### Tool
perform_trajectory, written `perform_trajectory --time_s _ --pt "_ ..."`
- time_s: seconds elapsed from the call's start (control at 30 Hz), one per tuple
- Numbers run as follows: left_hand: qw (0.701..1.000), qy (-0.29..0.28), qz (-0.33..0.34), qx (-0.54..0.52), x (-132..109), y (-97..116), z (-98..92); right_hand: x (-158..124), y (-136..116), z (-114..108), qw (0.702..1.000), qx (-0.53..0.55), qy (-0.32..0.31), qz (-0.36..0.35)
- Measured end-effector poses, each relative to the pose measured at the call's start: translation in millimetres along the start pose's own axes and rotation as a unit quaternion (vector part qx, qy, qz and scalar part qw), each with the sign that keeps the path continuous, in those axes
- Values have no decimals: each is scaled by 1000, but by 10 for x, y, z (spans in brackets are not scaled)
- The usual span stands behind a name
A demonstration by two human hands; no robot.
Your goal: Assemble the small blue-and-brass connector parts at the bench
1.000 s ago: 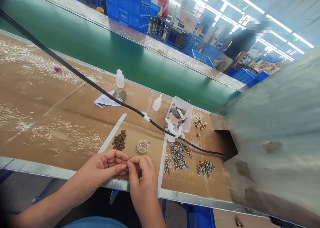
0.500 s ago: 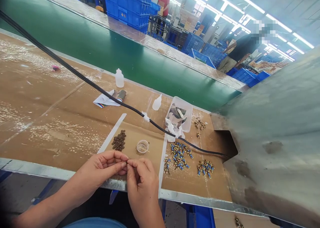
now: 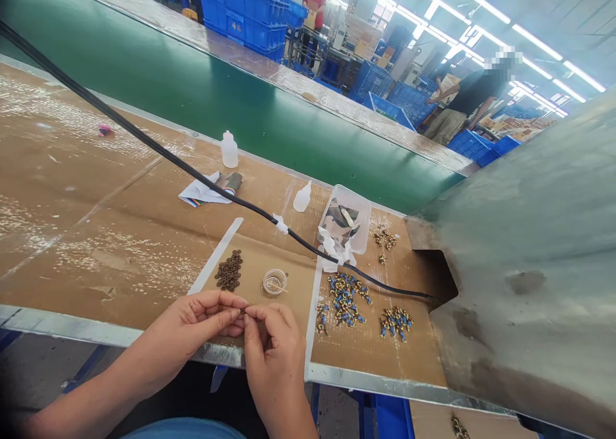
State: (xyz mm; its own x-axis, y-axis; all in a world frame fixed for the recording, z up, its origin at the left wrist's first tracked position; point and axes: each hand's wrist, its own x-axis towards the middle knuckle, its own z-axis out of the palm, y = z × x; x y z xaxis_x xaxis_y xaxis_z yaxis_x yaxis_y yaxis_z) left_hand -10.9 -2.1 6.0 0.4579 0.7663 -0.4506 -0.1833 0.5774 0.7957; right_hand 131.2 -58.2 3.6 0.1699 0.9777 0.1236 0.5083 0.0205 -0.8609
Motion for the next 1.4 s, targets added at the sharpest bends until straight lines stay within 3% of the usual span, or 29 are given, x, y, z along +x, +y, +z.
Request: perform_trajectory --time_s 0.43,0.57,1.0,1.17,1.4 --pt "1000 -19 -4 -10 -3 -6 0 -14 -25 -6 1000 -20 7 -19" --pt "1000 1 3 -12 -1 7 29 -31 -37 -18 999 -25 3 -34" --pt "999 -18 46 17 -43 -19 4 -46 -48 -43 1000 -12 -18 -10" --pt "999 -11 36 18 -21 -18 -15 -41 20 -111 999 -30 21 -20" --pt "999 19 9 49 2 51 32 -22 222 -284 985 -73 151 28"
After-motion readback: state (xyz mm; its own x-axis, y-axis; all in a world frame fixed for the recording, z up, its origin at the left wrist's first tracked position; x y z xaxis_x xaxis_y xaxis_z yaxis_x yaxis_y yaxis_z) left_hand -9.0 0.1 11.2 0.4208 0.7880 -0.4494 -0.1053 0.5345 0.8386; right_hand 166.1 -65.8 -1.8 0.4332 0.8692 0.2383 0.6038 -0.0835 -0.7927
